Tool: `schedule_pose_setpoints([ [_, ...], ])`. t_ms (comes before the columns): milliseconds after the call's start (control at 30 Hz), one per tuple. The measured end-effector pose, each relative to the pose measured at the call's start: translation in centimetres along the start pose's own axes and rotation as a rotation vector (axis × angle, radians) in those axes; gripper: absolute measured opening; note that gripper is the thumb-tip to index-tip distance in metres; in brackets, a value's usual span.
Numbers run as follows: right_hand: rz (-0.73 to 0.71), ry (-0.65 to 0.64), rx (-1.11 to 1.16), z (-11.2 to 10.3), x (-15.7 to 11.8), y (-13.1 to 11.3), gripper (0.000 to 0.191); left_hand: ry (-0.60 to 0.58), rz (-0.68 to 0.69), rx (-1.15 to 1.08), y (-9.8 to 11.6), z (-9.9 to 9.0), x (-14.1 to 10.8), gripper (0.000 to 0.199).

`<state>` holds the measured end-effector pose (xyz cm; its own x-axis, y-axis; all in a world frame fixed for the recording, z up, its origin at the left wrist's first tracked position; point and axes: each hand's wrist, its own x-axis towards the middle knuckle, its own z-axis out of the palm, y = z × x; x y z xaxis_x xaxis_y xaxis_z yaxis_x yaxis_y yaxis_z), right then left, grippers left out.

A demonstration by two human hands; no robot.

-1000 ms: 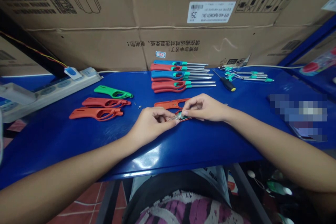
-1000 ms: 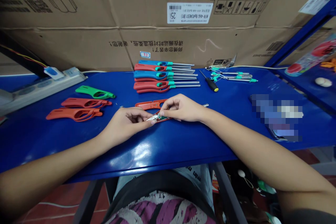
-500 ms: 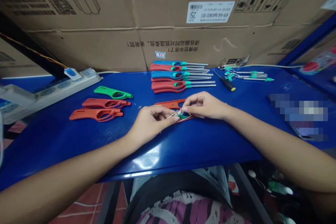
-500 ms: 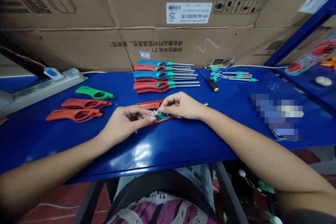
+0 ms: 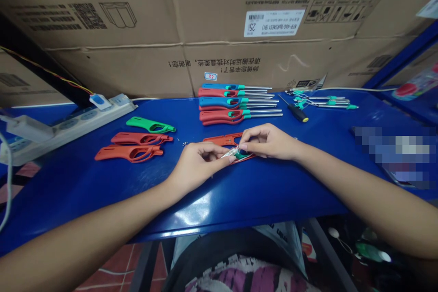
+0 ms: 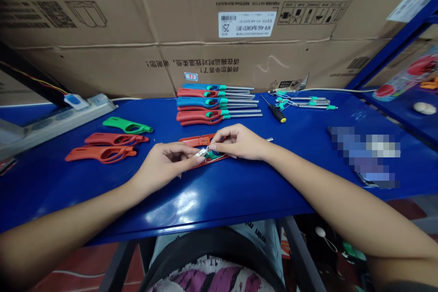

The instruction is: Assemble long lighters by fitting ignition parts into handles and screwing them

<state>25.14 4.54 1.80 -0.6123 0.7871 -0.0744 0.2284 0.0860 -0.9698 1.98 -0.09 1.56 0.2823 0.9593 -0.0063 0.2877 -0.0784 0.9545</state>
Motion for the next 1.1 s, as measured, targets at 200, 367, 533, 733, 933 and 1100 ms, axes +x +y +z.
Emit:
schedule_pose_setpoints([
  [200, -0.100, 0.046, -0.018, 0.38, 0.03, 0.32, 0.028, -0.023, 0.080, 0.091, -0.39, 0.08, 0.07, 0.025],
  [367, -0.150, 0.064, -0.046, 0.55, 0.13, 0.63, 0.027, -0.035, 0.095, 0.120, -0.45, 0.06, -0.02, 0.023],
  [533, -0.145, 0.031, -0.062, 0.17, 0.15, 0.49, 0.028, -0.034, 0.083, 0.125, -0.12, 0.02, -0.07, 0.026],
  [733, -0.078, -0.026, -0.004, -0.36, 0.18, 0.50, 0.035, -0.015, 0.046, 0.078, 0.05, 0.04, 0.08, 0.026],
  [933, -0.115, -0.016, -0.028, -0.19, 0.03, 0.68, 0.031, -0.062, 0.086, 0.102, -0.18, 0.16, -0.05, 0.026],
  [1100, -0.082, -0.039, -0.019, -0.32, 0.14, 0.38, 0.033, -0.050, 0.065, 0.121, -0.16, 0.06, 0.02, 0.027],
])
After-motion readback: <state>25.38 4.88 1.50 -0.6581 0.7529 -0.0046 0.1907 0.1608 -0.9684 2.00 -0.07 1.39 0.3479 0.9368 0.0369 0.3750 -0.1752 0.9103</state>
